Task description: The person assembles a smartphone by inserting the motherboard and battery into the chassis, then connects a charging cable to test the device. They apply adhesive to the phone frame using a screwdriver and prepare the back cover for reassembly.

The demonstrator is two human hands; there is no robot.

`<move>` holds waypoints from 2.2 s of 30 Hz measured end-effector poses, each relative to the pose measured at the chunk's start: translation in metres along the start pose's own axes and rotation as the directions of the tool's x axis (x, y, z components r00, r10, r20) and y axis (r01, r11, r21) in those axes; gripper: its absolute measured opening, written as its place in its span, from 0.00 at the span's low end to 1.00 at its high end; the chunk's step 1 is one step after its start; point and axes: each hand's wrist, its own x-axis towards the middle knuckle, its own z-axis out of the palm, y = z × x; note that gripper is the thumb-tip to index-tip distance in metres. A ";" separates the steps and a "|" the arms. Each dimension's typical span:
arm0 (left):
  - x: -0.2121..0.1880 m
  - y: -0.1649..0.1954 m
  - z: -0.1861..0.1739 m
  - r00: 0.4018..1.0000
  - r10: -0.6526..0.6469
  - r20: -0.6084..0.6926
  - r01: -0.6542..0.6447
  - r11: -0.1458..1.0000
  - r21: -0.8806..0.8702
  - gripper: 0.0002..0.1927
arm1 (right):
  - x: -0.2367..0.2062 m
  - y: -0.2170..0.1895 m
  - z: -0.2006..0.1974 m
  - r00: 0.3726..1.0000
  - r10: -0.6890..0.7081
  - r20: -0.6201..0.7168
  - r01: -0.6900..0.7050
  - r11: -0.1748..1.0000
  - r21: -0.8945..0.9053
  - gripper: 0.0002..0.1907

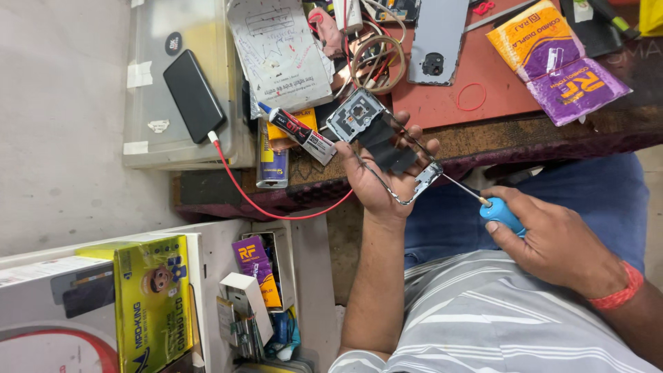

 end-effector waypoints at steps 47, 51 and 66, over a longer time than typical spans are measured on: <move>-0.018 -0.029 -0.012 0.909 -0.411 -0.072 0.409 0.845 0.345 0.45 | 0.062 0.021 0.043 0.837 0.516 -0.183 0.038 0.280 0.959 0.20; -0.051 -0.043 -0.017 0.940 -0.249 -0.233 0.340 0.730 0.592 0.29 | 0.070 0.031 0.049 0.818 0.506 -0.273 0.096 0.348 0.932 0.20; -0.043 -0.046 -0.092 0.947 0.139 -0.291 0.135 0.648 0.749 0.14 | -0.004 0.031 0.025 0.994 0.111 -0.007 -0.111 0.984 -0.138 0.25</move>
